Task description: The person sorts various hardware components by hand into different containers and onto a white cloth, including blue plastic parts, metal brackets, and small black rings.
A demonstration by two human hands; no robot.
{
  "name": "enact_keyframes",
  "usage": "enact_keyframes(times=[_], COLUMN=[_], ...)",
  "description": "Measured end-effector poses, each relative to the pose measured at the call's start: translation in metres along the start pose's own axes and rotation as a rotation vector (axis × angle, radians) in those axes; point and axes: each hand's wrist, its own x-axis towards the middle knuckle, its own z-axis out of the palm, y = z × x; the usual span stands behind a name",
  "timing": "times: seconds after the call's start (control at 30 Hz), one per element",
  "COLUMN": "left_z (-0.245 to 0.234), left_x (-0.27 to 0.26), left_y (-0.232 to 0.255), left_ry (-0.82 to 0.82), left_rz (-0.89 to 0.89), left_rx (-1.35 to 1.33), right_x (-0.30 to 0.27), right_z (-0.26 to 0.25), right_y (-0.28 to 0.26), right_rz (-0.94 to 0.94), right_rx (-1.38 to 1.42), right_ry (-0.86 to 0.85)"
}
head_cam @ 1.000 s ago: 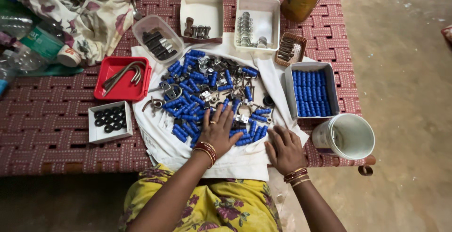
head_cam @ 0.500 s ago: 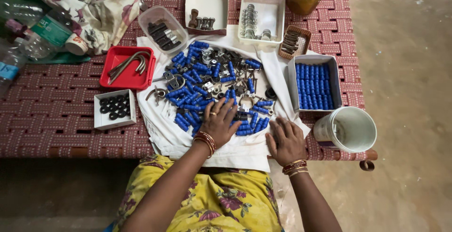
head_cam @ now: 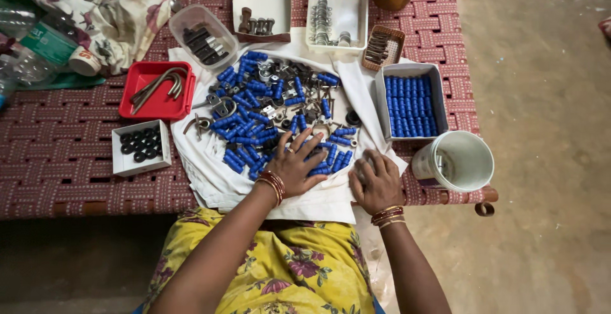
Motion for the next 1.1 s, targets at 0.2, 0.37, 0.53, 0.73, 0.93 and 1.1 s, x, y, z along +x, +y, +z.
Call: enact_keyframes(times=[0.2, 0.37, 0.53, 0.73, 0.93, 1.1], left_z=[0.018, 0.024, 0.025, 0.03, 0.035, 0.023], left_x=[0.037, 0.063, 0.074, 0.068, 0.058, 0.058], left_y=[0.021, 0.036, 0.037, 0.032, 0.038, 0.044], left_ry=[-0.031, -0.19, -0.272, -0.149, 0.015, 0.058], left_rz=[0.006, -0.026, -0.093, -0.042, 0.017, 0.018], left_rx=[-0.061, -0.076, -0.087, -0.172, -0.174, -0.172], right_x=[-0.002, -0.003, -0.001, -0.001, -0.006, -0.005], right_z=[0.0, 0.002, -0.004, -0.007, -0.003, -0.005], right_y=[0.003, 0.002, 0.001, 0.001, 0.006, 0.007], right_rz=[-0.039, -0.021, -0.015, 0.011, 0.023, 0.025], right_rx=[0.039, 0.047, 0.058, 0.072, 0.102, 0.143], right_ry=[0.029, 0.065, 0.088, 0.088, 0.055, 0.052])
